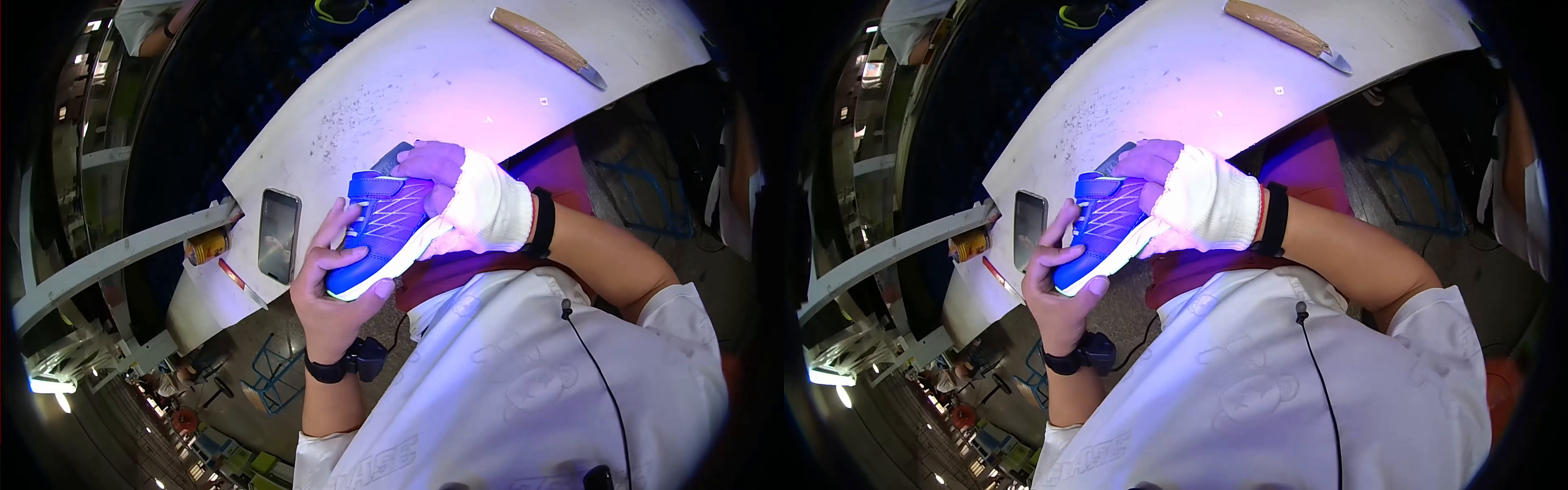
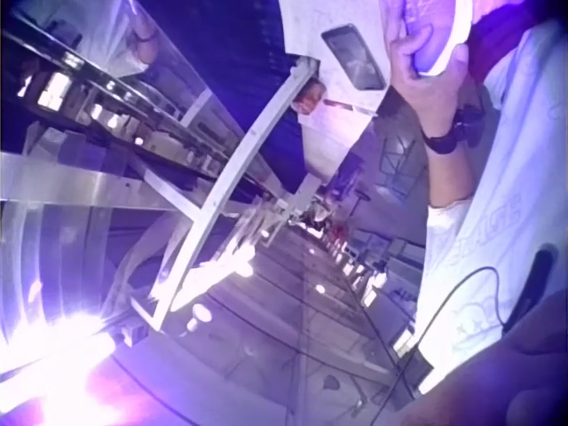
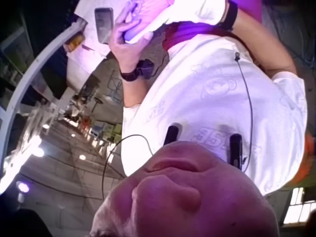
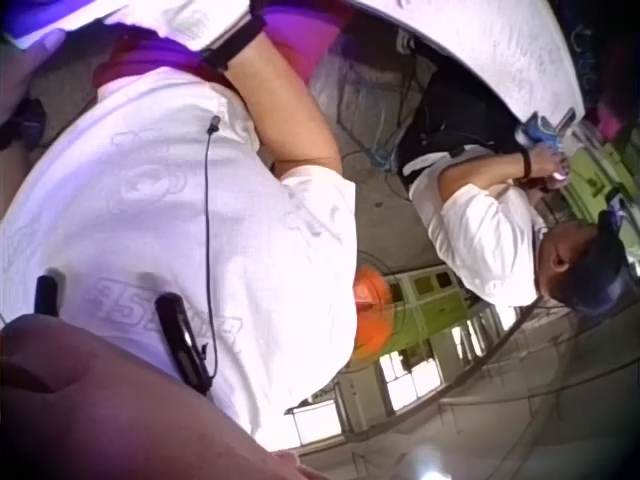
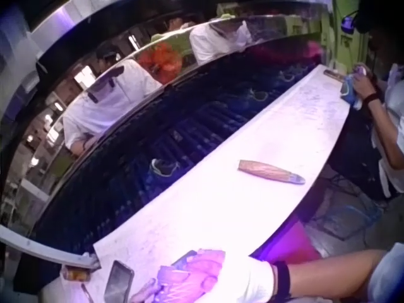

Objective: Manually assemble and inspect shoe components on a factory assembly line.

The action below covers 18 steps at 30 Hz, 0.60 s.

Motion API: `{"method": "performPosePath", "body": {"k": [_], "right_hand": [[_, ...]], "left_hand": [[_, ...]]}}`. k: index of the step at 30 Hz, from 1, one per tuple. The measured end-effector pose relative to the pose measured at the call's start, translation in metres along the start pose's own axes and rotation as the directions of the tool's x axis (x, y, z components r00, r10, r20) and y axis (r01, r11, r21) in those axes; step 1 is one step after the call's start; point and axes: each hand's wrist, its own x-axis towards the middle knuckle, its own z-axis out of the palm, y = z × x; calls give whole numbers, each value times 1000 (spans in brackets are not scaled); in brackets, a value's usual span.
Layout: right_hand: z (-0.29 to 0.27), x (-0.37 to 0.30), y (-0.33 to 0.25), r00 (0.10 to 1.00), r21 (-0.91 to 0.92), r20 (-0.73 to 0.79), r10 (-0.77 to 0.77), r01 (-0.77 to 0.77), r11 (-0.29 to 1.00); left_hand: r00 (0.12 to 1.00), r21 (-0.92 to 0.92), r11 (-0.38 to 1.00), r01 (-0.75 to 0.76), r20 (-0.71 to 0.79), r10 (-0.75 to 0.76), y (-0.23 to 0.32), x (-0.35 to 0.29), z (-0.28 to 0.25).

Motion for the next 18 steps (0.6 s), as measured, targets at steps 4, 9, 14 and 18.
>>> {"method": "performPosePath", "body": {"k": [4,9,14,18], "right_hand": [[16,-5,-6,998,-42,63,32,-29,999],[30,-9,-5,999,-56,30,-36,38,998],[40,-15,-5,997,-100,-23,-70,67,993],[20,-22,-8,997,8,9,82,-82,997]], "left_hand": [[964,3,964,267,19,-267,13,9,-4],[874,310,829,465,-13,-485,14,16,11],[928,501,790,354,-80,-365,11,7,17],[913,404,867,290,156,-378,29,17,-8]]}}
